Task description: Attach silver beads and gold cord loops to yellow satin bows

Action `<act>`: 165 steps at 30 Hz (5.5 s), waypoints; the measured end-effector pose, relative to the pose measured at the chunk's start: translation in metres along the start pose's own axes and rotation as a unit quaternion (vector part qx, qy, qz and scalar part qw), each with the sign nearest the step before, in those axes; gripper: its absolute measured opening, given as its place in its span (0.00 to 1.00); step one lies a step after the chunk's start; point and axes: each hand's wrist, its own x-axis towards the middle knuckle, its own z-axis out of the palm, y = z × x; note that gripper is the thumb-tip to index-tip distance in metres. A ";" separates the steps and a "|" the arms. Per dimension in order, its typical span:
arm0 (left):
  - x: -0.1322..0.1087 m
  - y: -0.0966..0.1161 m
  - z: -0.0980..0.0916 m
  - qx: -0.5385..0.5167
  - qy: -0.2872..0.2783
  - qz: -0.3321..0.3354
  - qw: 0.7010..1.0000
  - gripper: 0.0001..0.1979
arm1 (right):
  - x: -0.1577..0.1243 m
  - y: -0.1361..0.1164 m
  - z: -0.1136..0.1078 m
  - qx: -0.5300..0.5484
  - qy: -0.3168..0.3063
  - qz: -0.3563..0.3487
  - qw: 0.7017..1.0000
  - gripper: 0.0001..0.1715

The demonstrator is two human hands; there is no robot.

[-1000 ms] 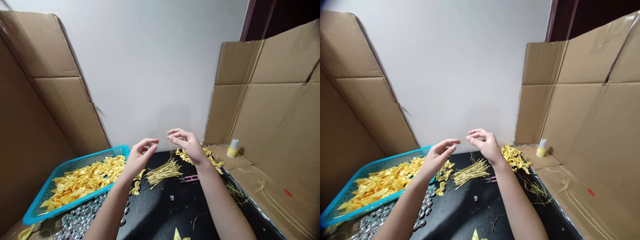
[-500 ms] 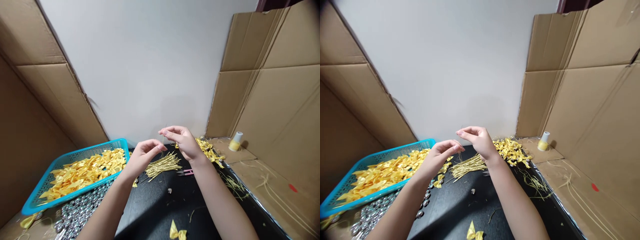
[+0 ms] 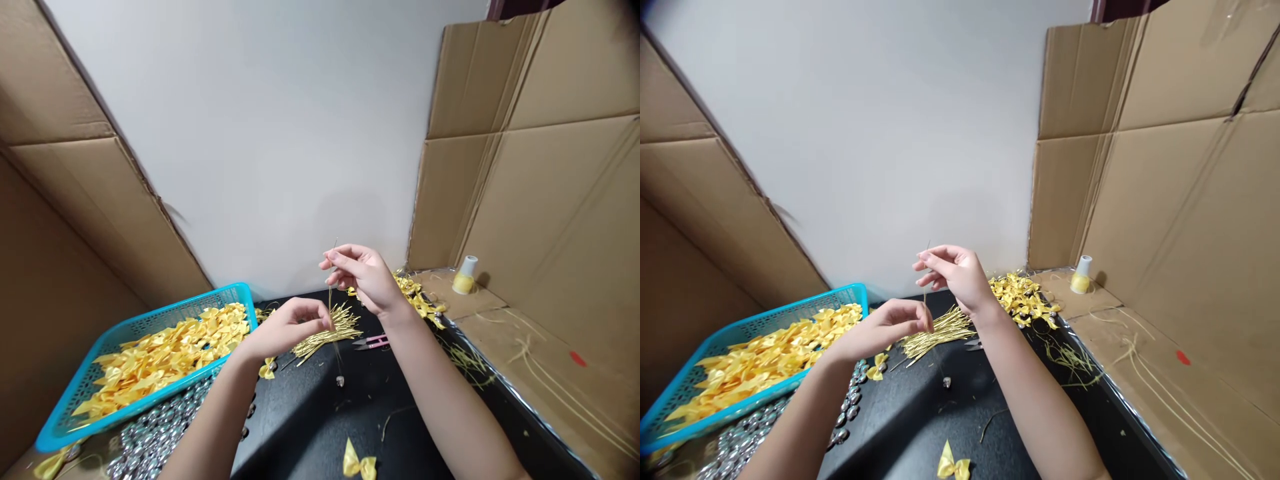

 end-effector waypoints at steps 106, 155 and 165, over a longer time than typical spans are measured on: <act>-0.008 0.018 -0.006 -0.051 0.330 0.145 0.931 0.13 | -0.008 0.014 0.016 -0.077 -0.085 0.009 0.993 0.12; -0.077 0.050 -0.071 -0.619 0.447 0.228 0.605 0.21 | -0.015 0.040 0.015 -0.390 -0.382 0.068 0.835 0.06; -0.069 0.056 -0.059 -0.634 0.424 0.209 0.613 0.22 | -0.017 0.062 0.029 -0.427 -0.409 0.073 0.803 0.09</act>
